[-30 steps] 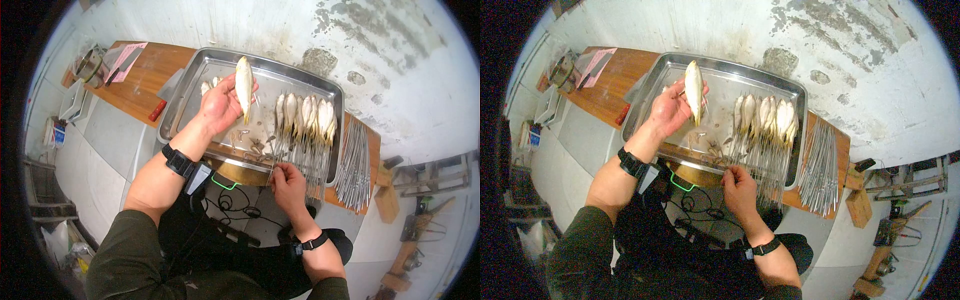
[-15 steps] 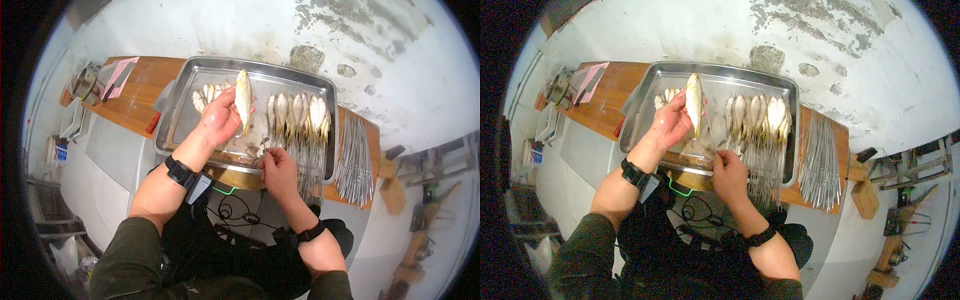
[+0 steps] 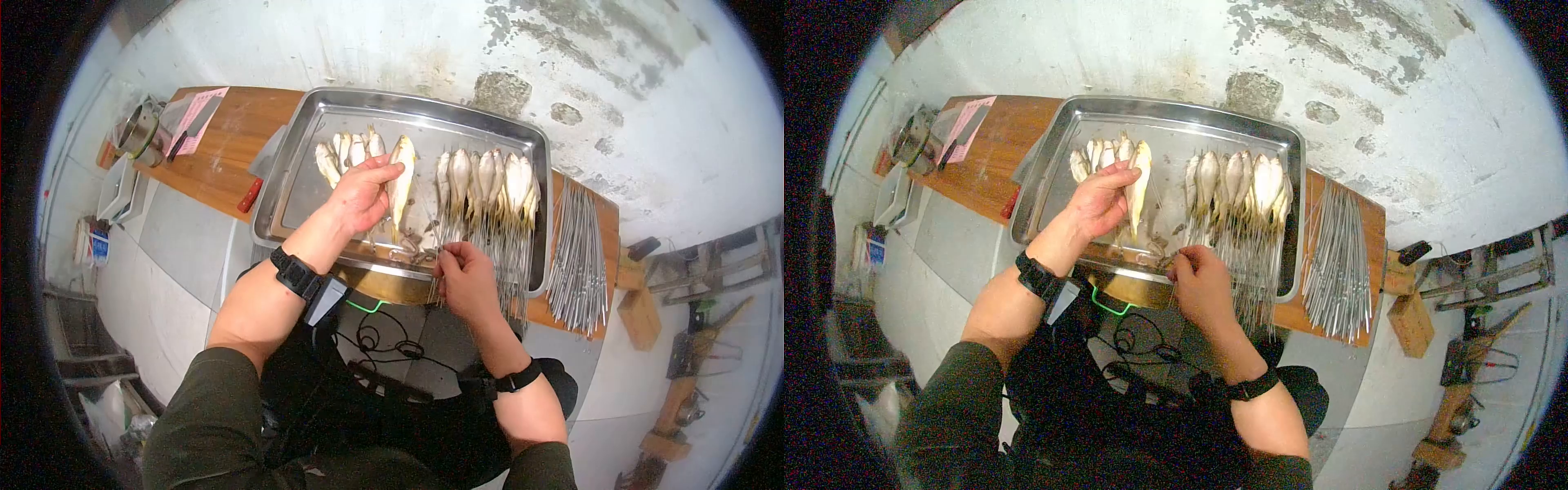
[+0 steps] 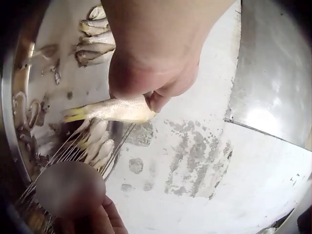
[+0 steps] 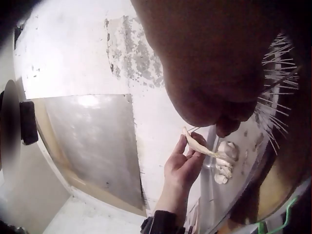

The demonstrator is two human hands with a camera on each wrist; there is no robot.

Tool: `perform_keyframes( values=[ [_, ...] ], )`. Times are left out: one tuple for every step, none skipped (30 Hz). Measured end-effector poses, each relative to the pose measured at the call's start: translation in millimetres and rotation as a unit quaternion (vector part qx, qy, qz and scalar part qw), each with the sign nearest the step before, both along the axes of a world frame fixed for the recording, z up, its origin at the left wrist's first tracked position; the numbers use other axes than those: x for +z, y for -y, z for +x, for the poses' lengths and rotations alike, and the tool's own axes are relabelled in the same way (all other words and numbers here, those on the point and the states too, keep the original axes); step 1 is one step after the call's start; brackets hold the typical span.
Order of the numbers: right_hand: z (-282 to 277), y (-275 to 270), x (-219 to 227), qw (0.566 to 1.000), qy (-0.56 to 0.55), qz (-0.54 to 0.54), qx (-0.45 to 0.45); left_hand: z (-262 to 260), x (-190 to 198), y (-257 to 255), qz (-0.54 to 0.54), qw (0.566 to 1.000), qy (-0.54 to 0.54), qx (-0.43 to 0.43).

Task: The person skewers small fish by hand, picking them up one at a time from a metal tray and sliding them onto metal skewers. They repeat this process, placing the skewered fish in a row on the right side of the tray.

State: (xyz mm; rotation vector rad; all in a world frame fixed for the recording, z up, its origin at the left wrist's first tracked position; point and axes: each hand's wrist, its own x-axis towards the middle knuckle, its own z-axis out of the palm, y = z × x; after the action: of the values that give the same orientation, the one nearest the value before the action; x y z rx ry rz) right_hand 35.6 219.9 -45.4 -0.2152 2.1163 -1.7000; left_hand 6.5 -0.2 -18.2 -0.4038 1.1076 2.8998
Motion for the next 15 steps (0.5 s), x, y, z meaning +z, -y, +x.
perform_keyframes(
  values=[
    [1, -2, 0, 1.000, 0.008, 0.009, 0.002, 0, -4, 2, 0.001, 1.000, 0.000, 0.001],
    [1, -5, 0, 1.000, 0.008, 0.010, 0.003, -1, -7, 3, -0.015, 1.000, 0.012, 0.012],
    [2, -8, 1, 1.000, 0.006, 0.022, 0.000, -2, -9, 4, -0.032, 0.999, 0.023, 0.023],
    [3, -10, 2, 0.999, 0.005, 0.034, -0.004, -3, -12, 6, -0.031, 0.999, 0.023, 0.024],
    [4, -11, 3, 0.999, 0.005, 0.035, -0.003, -2, -7, 6, -0.046, 0.997, 0.055, 0.026],
    [5, -12, 4, 0.999, 0.020, 0.023, -0.026, -2, -4, 6, -0.061, 0.994, 0.086, 0.028],
    [6, -13, 5, 0.998, 0.035, 0.011, -0.049, -2, -2, 6, -0.059, 0.994, 0.086, 0.029],
    [6, -14, 6, 0.998, 0.034, 0.013, -0.048, -2, -1, 5, -0.070, 0.993, 0.092, 0.038],
    [7, -15, 8, 0.998, 0.035, 0.010, -0.048, -2, -1, 5, -0.080, 0.991, 0.098, 0.047],
    [8, -15, 9, 0.998, 0.036, 0.006, -0.048, -2, -1, 4, -0.078, 0.991, 0.098, 0.048],
    [10, -16, 10, 0.998, 0.035, 0.008, -0.047, -3, -1, 4, -0.075, 0.992, 0.088, 0.055],
    [14, -15, 10, 0.999, 0.037, -0.013, -0.032, -4, -1, 3, -0.072, 0.992, 0.079, 0.061],
    [16, -15, 10, 0.998, 0.040, -0.035, -0.017, -5, -4, 5, -0.070, 0.993, 0.079, 0.062],
    [17, -15, 7, 0.999, 0.039, -0.034, -0.017, -6, -5, 6, -0.057, 0.997, 0.035, 0.044],
    [17, -15, 3, 0.998, 0.045, -0.043, -0.012, -6, -7, 8, -0.044, 0.999, -0.009, 0.027]
  ],
)
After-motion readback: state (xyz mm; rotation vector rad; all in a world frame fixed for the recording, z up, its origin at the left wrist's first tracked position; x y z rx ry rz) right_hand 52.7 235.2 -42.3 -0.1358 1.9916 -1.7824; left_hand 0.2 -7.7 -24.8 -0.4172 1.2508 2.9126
